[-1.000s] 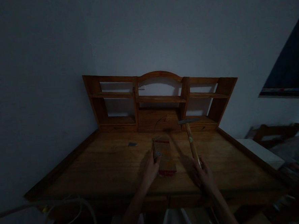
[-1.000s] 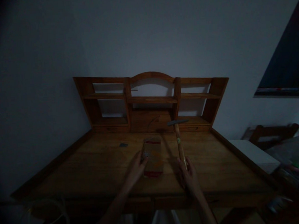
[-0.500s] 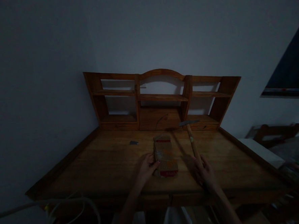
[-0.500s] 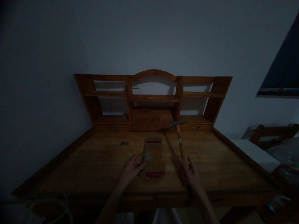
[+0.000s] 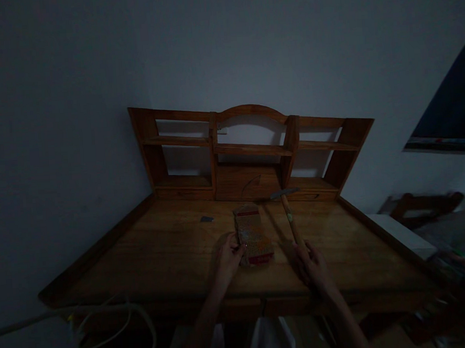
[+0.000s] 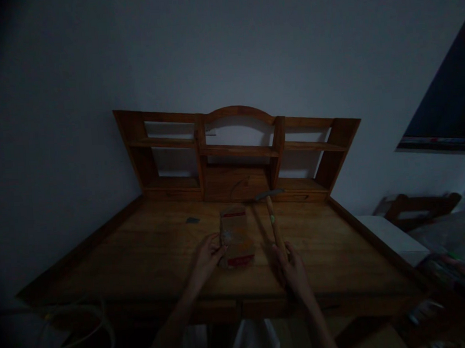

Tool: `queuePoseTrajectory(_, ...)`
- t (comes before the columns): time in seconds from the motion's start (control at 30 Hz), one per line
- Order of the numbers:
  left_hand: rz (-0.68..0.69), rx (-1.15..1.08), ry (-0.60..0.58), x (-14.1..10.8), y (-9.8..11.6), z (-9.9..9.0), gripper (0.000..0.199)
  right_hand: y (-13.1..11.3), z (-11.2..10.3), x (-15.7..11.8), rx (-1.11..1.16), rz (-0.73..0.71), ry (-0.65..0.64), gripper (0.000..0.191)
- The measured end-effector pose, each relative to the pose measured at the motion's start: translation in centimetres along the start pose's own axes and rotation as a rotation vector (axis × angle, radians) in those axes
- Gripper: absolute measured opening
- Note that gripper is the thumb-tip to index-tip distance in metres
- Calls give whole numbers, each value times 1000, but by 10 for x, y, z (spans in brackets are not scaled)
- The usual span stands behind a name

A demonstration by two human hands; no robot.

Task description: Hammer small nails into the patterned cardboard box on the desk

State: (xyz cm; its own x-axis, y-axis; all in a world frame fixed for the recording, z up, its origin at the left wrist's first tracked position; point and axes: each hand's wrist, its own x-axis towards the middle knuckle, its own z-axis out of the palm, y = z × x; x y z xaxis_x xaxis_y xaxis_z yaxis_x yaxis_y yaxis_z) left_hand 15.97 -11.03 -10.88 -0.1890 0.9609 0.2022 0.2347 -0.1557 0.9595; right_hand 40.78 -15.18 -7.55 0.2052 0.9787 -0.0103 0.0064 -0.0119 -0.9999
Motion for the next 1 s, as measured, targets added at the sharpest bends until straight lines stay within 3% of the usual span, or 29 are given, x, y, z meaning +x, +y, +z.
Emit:
queuePoseTrajectory(0.13,98,235,40,-8,15,-6,41,-1,0,-2,-12,9,-2,55)
queuePoseTrajectory(0.23,170,412,16,2,26,-23,27,3,-2,0,-26,-11,17,57)
queuePoseTrajectory(0.3,196,447,29,28,30,-40,27,4,-4,2,-39,-23,6,56)
queuePoseTrajectory(0.37,212,397,64,67,28,-62,28,5,-4,3,-48,-19,12,56)
queuePoseTrajectory(0.43,222,306,23,109,21,-83,26,4,-5,4,-50,-5,26,58)
queuePoseTrajectory(0.53,233,219,17,158,-4,-110,22,4,-5,4,-84,-11,62,60)
queuePoseTrajectory(0.6,203,164,23,174,-25,-122,25,5,-7,5,-123,-38,94,61)
queuePoseTrajectory(0.77,192,249,65,176,-66,-133,27,12,-9,8,-147,-65,76,59)
queuePoseTrajectory(0.87,281,397,114,172,-67,-132,21,14,-7,7,-82,2,125,64)
queuePoseTrajectory(1.0,338,486,75,166,-58,-131,15,9,-4,4,-52,85,110,68)
